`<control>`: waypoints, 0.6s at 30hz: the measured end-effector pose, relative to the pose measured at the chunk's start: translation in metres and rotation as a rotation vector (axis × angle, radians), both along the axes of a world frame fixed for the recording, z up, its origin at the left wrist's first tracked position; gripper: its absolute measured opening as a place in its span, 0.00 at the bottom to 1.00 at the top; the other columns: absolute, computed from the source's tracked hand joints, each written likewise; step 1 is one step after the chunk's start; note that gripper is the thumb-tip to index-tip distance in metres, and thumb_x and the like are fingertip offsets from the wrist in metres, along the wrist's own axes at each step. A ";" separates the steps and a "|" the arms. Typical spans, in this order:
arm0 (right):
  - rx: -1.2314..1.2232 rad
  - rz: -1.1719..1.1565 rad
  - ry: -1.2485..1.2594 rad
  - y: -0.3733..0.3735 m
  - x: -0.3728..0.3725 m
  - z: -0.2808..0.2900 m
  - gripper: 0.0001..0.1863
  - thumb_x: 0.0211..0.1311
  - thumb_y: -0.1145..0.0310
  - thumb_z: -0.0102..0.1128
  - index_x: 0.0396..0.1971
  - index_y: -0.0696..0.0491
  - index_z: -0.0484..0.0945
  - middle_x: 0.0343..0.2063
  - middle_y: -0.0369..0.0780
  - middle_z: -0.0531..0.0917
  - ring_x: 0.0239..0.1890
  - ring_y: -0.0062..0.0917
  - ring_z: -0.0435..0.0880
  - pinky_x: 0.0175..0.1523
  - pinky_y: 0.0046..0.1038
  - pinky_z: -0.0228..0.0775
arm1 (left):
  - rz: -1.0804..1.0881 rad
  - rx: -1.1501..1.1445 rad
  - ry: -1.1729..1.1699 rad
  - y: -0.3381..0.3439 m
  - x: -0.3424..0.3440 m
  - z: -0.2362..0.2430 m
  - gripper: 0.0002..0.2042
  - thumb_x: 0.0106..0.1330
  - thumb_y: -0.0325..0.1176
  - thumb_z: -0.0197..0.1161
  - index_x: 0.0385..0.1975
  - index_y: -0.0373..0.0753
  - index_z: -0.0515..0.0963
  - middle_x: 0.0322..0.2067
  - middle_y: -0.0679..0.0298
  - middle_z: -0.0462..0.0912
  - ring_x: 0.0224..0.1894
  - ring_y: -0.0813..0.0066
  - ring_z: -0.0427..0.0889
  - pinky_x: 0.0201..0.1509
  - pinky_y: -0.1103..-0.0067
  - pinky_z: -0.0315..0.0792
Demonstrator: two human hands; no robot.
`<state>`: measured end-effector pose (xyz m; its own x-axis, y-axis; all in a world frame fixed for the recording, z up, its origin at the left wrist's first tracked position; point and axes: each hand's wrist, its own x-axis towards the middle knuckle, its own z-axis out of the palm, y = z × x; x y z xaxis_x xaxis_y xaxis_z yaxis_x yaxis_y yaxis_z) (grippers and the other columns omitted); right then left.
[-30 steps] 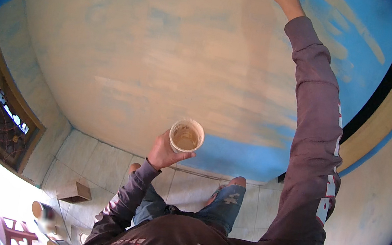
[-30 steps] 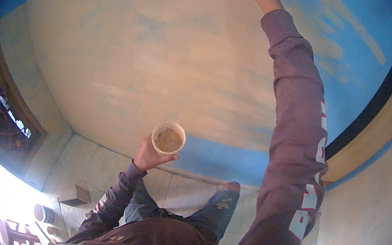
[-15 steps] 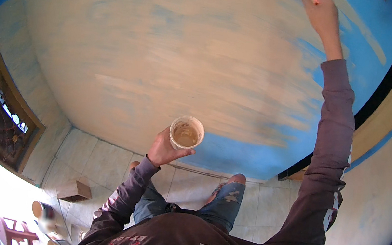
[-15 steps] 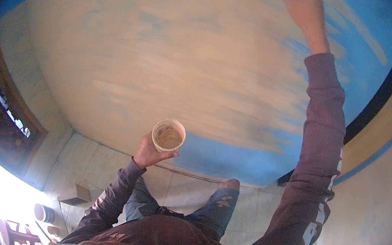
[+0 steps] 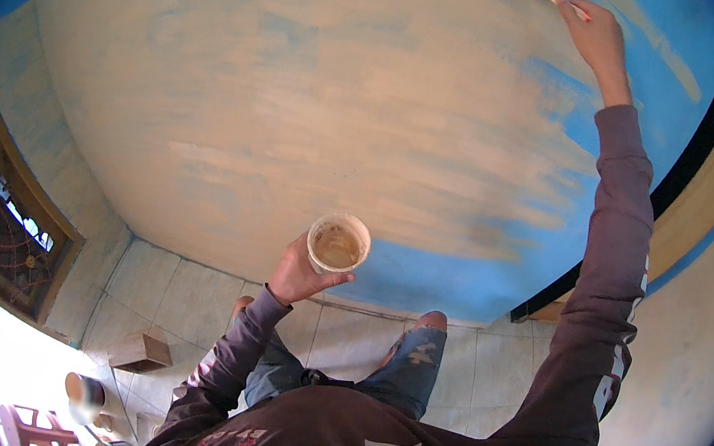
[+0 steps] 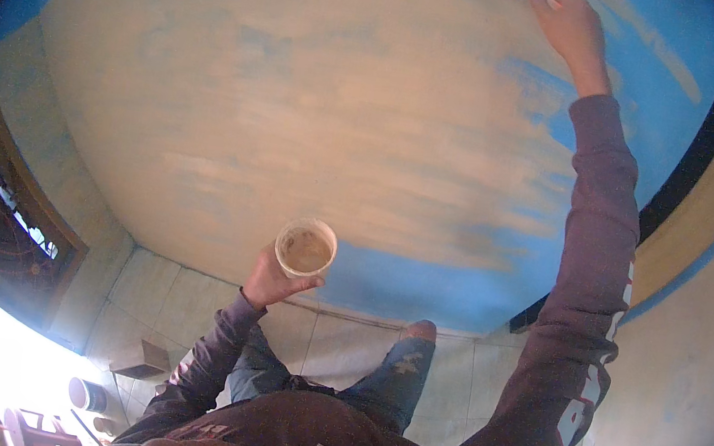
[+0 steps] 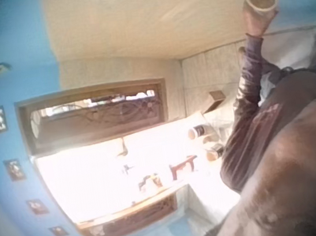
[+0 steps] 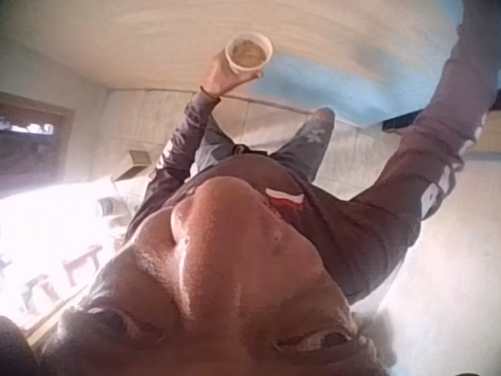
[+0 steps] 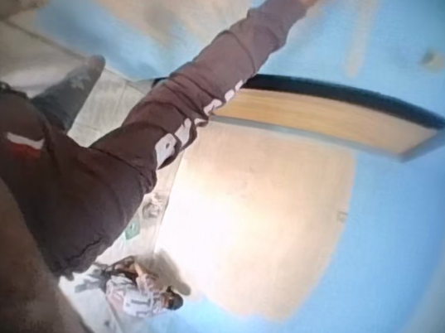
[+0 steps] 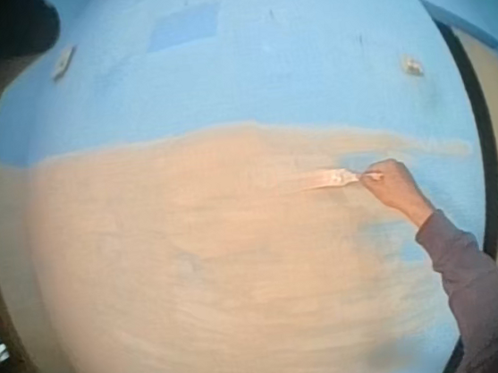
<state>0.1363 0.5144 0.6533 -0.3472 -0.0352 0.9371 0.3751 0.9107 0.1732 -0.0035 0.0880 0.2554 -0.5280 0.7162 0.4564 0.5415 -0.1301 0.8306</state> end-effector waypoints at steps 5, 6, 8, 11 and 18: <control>-0.259 -0.295 -0.013 -0.017 0.055 -0.002 0.26 0.70 0.43 0.56 0.48 0.51 0.87 0.43 0.48 0.89 0.45 0.44 0.87 0.51 0.41 0.77 | -0.010 -0.005 0.011 0.000 0.002 0.010 0.39 0.48 0.40 0.86 0.59 0.32 0.74 0.53 0.55 0.84 0.56 0.65 0.83 0.61 0.69 0.78; -0.292 -0.245 0.005 -0.028 0.060 -0.012 0.25 0.70 0.44 0.57 0.48 0.51 0.87 0.41 0.47 0.89 0.44 0.42 0.87 0.50 0.39 0.77 | 0.002 -0.005 0.022 0.000 0.001 0.009 0.39 0.48 0.40 0.85 0.59 0.32 0.74 0.53 0.55 0.84 0.57 0.64 0.83 0.61 0.69 0.78; -0.357 -0.152 0.044 -0.055 0.076 -0.036 0.23 0.70 0.47 0.59 0.47 0.52 0.87 0.39 0.46 0.89 0.41 0.38 0.88 0.48 0.35 0.77 | 0.021 -0.006 0.044 0.000 0.001 0.009 0.39 0.48 0.40 0.85 0.59 0.32 0.74 0.54 0.54 0.84 0.57 0.64 0.83 0.61 0.69 0.78; -0.476 0.254 0.037 -0.086 0.085 -0.107 0.16 0.72 0.55 0.62 0.41 0.54 0.85 0.27 0.29 0.78 0.27 0.16 0.70 0.36 0.21 0.66 | 0.033 -0.025 0.031 -0.001 0.002 0.011 0.39 0.48 0.40 0.86 0.59 0.32 0.74 0.55 0.53 0.83 0.58 0.63 0.83 0.62 0.68 0.77; -1.036 0.625 -0.439 -0.207 0.076 -0.208 0.13 0.63 0.63 0.73 0.33 0.58 0.84 0.20 0.32 0.81 0.22 0.15 0.77 0.28 0.24 0.69 | 0.049 -0.034 0.197 0.003 -0.006 0.003 0.42 0.48 0.45 0.85 0.61 0.33 0.73 0.54 0.50 0.83 0.57 0.56 0.84 0.59 0.66 0.78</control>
<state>0.2127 0.3069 0.4451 -0.8204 0.3690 0.4368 -0.0697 0.6936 -0.7170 -0.0091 0.0909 0.2582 -0.4654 0.7089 0.5300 0.6987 -0.0733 0.7117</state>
